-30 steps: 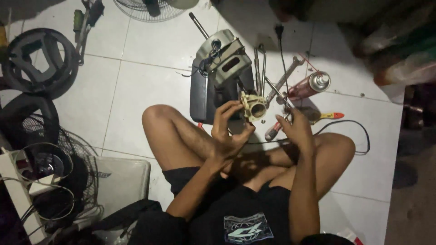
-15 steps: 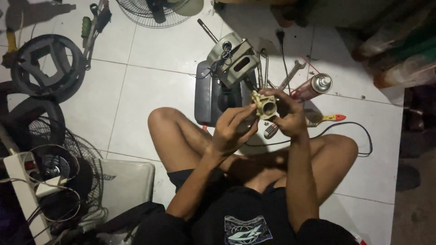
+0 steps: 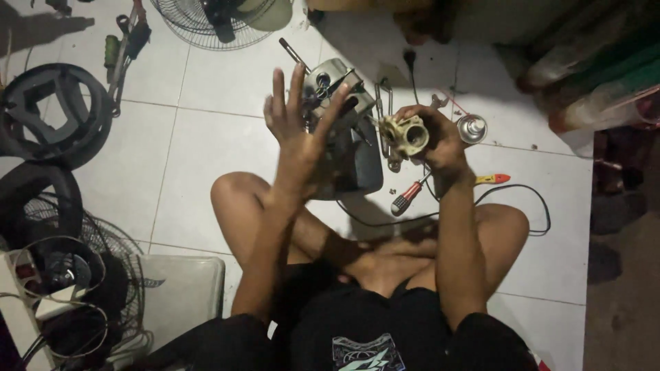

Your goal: The person is disassembling the motor and stand of an electric fan using a screwdriver and manual manipulation.

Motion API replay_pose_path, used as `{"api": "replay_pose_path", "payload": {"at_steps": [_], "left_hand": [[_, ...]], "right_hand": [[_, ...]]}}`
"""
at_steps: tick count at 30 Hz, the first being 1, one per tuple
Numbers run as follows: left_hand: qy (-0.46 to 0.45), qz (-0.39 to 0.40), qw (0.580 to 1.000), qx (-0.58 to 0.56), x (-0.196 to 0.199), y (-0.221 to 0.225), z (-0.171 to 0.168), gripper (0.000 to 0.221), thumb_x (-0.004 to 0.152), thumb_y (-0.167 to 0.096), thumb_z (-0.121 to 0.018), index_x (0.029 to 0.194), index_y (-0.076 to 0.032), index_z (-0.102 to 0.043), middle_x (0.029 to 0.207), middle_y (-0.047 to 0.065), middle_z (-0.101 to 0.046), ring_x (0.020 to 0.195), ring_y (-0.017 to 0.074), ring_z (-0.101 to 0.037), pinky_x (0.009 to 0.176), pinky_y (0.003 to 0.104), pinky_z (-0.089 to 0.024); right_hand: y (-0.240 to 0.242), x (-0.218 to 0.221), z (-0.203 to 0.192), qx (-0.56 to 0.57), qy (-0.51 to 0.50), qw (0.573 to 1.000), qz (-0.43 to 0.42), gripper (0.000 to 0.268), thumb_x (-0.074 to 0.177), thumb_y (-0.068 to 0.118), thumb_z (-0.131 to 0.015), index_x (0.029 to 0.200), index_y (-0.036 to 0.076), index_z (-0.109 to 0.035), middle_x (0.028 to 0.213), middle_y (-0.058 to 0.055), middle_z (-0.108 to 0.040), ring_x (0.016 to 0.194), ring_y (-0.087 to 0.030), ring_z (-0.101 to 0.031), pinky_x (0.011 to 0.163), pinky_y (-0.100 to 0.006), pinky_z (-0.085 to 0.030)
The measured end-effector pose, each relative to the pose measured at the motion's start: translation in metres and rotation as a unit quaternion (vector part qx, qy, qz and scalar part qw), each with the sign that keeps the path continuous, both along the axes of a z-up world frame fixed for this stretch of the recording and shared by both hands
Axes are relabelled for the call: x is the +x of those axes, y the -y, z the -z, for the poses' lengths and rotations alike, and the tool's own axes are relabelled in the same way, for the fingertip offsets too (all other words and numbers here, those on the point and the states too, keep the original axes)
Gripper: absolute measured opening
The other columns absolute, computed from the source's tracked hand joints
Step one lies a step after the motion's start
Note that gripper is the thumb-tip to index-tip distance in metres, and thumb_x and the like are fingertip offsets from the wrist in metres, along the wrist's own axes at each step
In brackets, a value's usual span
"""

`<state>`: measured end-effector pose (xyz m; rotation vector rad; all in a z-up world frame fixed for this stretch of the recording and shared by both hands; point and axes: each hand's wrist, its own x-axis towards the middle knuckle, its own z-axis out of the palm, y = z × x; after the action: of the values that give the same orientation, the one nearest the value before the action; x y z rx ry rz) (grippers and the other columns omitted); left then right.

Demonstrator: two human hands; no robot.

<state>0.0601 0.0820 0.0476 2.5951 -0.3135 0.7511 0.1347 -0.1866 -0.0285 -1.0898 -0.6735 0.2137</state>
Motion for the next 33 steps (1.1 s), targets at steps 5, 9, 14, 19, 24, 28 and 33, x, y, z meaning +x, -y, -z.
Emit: {"api": "replay_pose_path", "payload": {"at_steps": [5,9,14,19,24,28,33], "left_hand": [[0.016,0.084,0.986,-0.141,0.007,0.005,-0.022,0.099,0.075,-0.003,-0.091,0.156,-0.027,-0.041,0.160,0.019,-0.026,0.150,0.0443,-0.038,0.123,0.048,-0.045],[0.067,0.054,0.983,-0.161,0.010,0.014,-0.014,0.092,0.078,-0.003,-0.095,0.155,-0.022,-0.048,0.154,0.021,-0.030,0.144,0.0466,-0.038,0.118,0.051,-0.042],[0.061,0.043,0.982,-0.176,0.014,0.014,-0.006,0.102,0.076,-0.008,-0.096,0.160,-0.023,-0.039,0.158,0.020,-0.028,0.145,0.0461,-0.038,0.120,0.052,-0.039],[0.019,0.075,0.983,-0.167,0.010,0.003,-0.020,0.105,0.074,-0.005,-0.096,0.159,-0.022,-0.038,0.158,0.023,-0.028,0.145,0.0502,-0.037,0.120,0.055,-0.039],[-0.080,0.127,0.970,-0.191,0.003,-0.013,-0.034,0.105,0.072,0.003,-0.089,0.158,-0.029,-0.039,0.151,0.028,-0.034,0.137,0.0589,-0.042,0.112,0.060,-0.044],[-0.109,0.187,0.954,-0.205,0.001,-0.027,-0.044,0.107,0.070,-0.001,-0.090,0.158,-0.026,-0.035,0.150,0.032,-0.030,0.138,0.0639,-0.034,0.114,0.066,-0.036],[-0.125,0.199,0.941,-0.244,0.002,-0.027,-0.037,0.098,0.076,-0.042,-0.088,0.158,-0.026,-0.037,0.151,0.028,-0.030,0.142,0.0574,-0.031,0.116,0.063,-0.033]], "right_hand": [[-0.029,-0.023,0.004,0.014,0.067,0.988,0.138,0.071,0.063,-0.002,-0.091,0.123,0.002,-0.054,0.124,-0.020,-0.062,0.111,-0.027,-0.065,0.097,-0.036,-0.056],[-0.054,-0.041,-0.003,0.041,0.065,0.961,0.265,0.057,0.070,-0.007,-0.092,0.113,-0.006,-0.054,0.116,-0.029,-0.065,0.104,-0.032,-0.069,0.080,-0.033,-0.059],[-0.059,-0.055,-0.010,-0.006,0.035,0.955,0.295,0.059,0.070,-0.007,-0.092,0.116,-0.002,-0.055,0.120,-0.025,-0.065,0.090,-0.027,-0.070,0.053,-0.029,-0.055],[-0.080,-0.067,-0.015,-0.036,0.044,0.922,0.382,0.053,0.071,-0.003,-0.095,0.110,-0.001,-0.060,0.114,-0.022,-0.069,0.106,-0.029,-0.070,0.077,-0.034,-0.063],[-0.098,-0.064,-0.033,-0.059,0.004,0.922,0.384,0.052,0.073,-0.002,-0.095,0.112,0.003,-0.061,0.115,-0.019,-0.071,0.103,-0.022,-0.069,0.071,-0.029,-0.064],[-0.106,-0.063,-0.030,-0.029,-0.012,0.926,0.376,0.062,0.071,-0.005,-0.095,0.118,0.003,-0.056,0.123,-0.019,-0.069,0.099,-0.019,-0.071,0.070,-0.026,-0.062],[-0.112,-0.062,-0.027,-0.037,0.012,0.915,0.403,0.060,0.071,-0.001,-0.096,0.116,0.002,-0.057,0.120,-0.020,-0.069,0.104,-0.025,-0.070,0.067,-0.026,-0.063]]}}
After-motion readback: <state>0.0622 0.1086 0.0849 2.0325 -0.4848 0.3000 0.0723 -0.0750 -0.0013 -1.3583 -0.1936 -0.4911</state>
